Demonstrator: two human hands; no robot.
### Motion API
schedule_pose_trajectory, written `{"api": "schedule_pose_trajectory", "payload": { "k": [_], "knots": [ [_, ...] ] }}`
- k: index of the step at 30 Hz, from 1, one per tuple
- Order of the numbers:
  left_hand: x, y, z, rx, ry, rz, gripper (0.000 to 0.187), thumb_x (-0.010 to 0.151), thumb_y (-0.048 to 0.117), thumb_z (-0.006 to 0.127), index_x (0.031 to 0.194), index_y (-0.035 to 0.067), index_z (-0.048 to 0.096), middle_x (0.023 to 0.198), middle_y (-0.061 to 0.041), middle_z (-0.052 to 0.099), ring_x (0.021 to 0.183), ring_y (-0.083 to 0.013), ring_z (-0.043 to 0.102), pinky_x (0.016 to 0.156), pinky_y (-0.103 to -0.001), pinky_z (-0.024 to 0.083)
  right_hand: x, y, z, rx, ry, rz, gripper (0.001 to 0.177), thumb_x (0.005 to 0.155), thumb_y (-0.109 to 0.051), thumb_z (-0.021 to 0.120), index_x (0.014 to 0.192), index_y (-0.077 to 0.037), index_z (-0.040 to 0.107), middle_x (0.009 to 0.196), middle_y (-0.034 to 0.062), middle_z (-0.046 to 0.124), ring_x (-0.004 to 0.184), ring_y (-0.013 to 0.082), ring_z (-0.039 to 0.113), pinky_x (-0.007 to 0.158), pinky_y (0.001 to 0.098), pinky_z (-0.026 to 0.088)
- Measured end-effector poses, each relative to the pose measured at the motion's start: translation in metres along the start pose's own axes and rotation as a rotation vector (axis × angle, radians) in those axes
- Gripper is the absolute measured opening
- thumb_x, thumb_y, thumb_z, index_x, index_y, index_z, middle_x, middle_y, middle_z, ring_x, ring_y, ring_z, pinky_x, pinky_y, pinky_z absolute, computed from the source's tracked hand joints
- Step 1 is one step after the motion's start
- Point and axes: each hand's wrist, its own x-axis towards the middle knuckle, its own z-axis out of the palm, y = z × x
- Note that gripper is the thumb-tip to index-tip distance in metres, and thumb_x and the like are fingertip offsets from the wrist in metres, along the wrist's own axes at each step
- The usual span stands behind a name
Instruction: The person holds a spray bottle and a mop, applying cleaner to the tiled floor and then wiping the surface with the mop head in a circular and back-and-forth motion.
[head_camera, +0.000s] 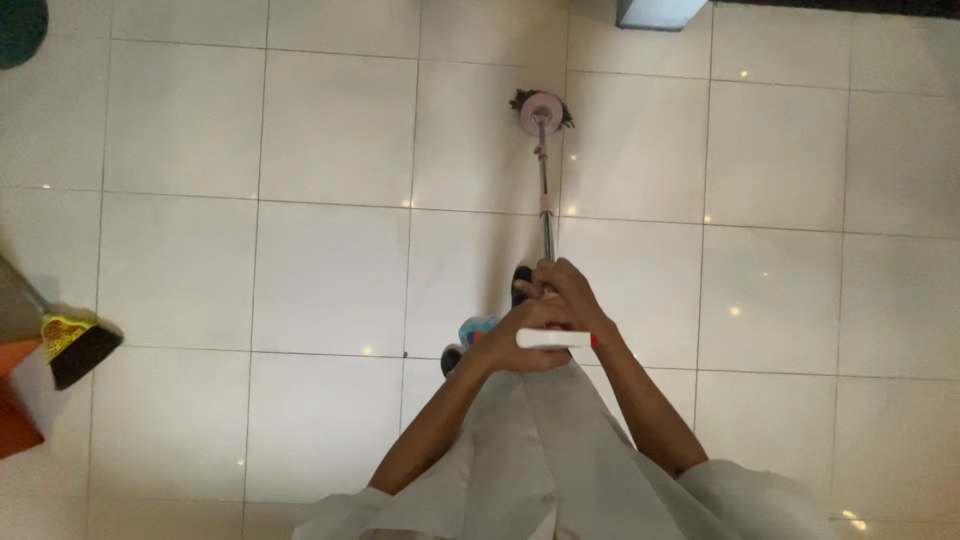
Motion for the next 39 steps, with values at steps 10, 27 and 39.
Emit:
{"api": "schedule_pose_trajectory", "payload": {
  "k": [10, 27, 39],
  "knots": [
    [-0.092, 0.077, 0.019, 0.069, -0.179, 0.014, 0.037, 0.072, 0.023, 0.075, 0.106, 0.01, 0.072, 0.096, -0.006, 0.072, 0.084, -0.0228, 0.073, 0.076, -0.034, 0.057, -0.104, -0.067, 0.045, -0.018, 0.01, -0.004, 0.04, 0.085, -0.016, 0.085, 0.066, -0.011, 0.049, 0.06, 0.0038, 0.05, 0.059, 0.0209, 0.039, 0.056, 0.0363, 0.036],
    [0.041, -0.008, -0.005, 0.122, -0.038, 0.018, 0.022, 0.071, 0.016, 0.077, 0.089, 0.006, 0.069, 0.079, -0.004, 0.067, 0.069, -0.0176, 0.062, 0.064, -0.034, 0.049, 0.008, 0.077, -0.004, 0.528, -0.065, -0.022, 0.035, 0.095, -0.016, 0.072, 0.078, -0.004, 0.043, 0.08, 0.0048, 0.04, 0.07, 0.0131, 0.042, 0.088, 0.0339, 0.052],
    [-0.002, 0.004, 0.027, -0.008, -0.02, 0.134, 0.031, 0.075, 0.012, 0.073, 0.105, 0.005, 0.07, 0.091, -0.007, 0.07, 0.08, -0.0217, 0.066, 0.07, -0.035, 0.051, -0.023, 0.013, -0.009, 0.268, -0.028, -0.176, 0.046, 0.085, -0.011, 0.076, 0.066, -0.006, 0.035, 0.058, 0.0082, 0.034, 0.052, 0.0171, 0.032, 0.051, 0.0347, 0.032]
  ]
}}
